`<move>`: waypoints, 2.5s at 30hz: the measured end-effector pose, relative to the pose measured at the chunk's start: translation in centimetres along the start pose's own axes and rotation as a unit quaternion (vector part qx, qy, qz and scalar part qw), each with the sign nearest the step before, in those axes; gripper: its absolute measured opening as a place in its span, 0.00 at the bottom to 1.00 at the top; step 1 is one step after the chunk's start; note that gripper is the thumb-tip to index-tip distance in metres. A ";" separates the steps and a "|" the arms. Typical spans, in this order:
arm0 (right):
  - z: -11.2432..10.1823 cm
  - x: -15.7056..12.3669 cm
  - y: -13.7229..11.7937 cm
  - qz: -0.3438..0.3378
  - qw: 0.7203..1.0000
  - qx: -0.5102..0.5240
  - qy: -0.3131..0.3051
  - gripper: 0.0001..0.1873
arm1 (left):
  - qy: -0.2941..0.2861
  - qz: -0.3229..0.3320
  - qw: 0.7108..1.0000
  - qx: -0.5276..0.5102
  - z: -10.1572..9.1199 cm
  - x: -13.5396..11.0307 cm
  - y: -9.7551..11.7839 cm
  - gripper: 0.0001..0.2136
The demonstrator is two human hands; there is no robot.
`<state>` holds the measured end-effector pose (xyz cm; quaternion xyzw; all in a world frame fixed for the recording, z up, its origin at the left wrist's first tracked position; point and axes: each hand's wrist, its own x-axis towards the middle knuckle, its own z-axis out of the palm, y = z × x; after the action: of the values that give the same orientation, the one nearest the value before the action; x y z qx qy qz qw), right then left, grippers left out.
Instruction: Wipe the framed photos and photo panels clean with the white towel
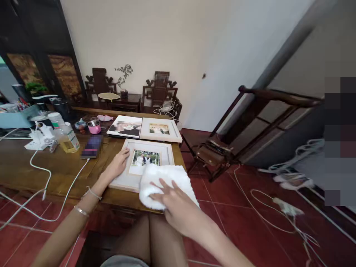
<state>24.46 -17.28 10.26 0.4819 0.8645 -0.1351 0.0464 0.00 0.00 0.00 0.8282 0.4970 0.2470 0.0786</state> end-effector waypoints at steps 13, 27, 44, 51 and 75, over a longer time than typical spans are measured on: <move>-0.8 13.0 8.0 0.107 0.977 -0.100 0.154 0.31 | -0.029 -0.011 0.999 -0.039 -1.4 0.0 1.1 0.26; -1.1 2.3 -0.2 -0.005 1.000 0.029 -0.005 0.37 | -0.064 -0.026 0.997 -0.021 -2.2 -0.3 1.8 0.28; -0.7 10.7 1.7 0.026 0.997 -0.025 0.063 0.36 | -0.041 -0.007 0.998 -0.044 -1.2 0.0 0.7 0.31; -2.7 3.6 -2.4 -0.084 0.993 0.060 -0.054 0.38 | -0.032 -0.014 0.998 -0.047 -1.2 -0.1 0.8 0.31; -2.6 10.5 -5.5 -0.045 0.997 0.036 -0.048 0.36 | 0.145 -0.126 0.940 -0.281 -2.2 0.4 0.9 0.23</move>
<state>14.35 -10.69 11.62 0.4368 0.8767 -0.1907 0.0647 -0.26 -0.35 2.40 0.6580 0.5140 0.4819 0.2659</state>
